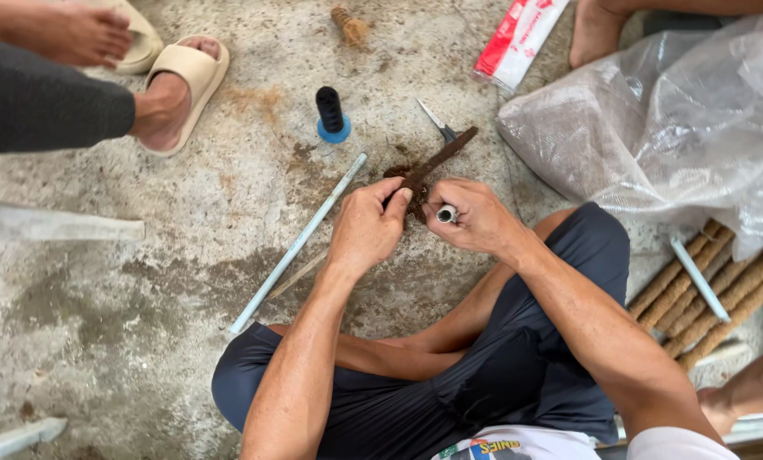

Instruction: The person sits on the floor and wraps a brown rope around a white plastic tube. They repeatedly pick up small pieces of rope, align them with the existing wrap, and continue winding the rope around the tube to extend the covered length.

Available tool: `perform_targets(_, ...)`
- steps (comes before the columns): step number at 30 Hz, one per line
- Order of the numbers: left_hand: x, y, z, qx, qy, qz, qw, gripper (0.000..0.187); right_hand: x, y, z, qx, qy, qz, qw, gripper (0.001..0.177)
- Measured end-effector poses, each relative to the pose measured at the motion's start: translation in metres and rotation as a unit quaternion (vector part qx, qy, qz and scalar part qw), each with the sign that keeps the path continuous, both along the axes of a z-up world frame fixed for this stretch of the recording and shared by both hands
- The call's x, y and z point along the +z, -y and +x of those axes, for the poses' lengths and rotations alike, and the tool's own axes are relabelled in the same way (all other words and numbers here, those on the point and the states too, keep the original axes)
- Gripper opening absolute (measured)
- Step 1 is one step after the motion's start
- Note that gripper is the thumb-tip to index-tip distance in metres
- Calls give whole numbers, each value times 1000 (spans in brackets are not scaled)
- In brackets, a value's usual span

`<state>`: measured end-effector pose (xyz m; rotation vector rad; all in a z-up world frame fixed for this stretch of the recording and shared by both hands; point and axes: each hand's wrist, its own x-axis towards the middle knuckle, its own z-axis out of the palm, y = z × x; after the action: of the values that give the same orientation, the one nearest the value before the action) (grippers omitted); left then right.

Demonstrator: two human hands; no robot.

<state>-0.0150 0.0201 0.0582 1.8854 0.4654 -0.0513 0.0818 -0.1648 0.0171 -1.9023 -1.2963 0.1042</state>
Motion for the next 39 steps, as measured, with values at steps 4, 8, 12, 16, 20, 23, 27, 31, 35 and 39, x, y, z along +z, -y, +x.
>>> perform_targets(4,-12,-6,-1,-8,-7,39,999,27,4,-5,-2,11,14,-22,1000,21)
perform_targets(8,-21,-8,1,-7,35,81,996,27,9,-12,2,36,47,-33,998,24)
perform_targets(12,-23,-10,-5,-11,76,114,991,27,11,-15,-7,29,45,-53,997,26)
perform_targets(16,-22,-13,-8,-16,66,119,990,28,13,-19,-11,22,56,-68,996,29)
perform_targets(20,-19,-17,-9,-25,56,116,991,28,14,-22,-12,17,65,-77,995,32)
perform_targets(23,-23,-20,-8,-21,52,97,994,30,15,-25,-11,16,81,-91,992,31)
perform_targets(27,-38,-25,-9,-25,94,110,989,30,15,-31,-18,2,94,-161,983,29)
perform_targets(31,-54,-26,-9,-56,134,106,984,29,20,-35,-25,-22,84,-198,976,29)
perform_targets(35,-70,-15,-8,-91,199,71,973,27,21,-23,-42,-66,104,-191,974,27)
perform_targets(39,-72,-1,-8,-121,204,51,970,30,19,-9,-68,-113,110,-186,970,25)
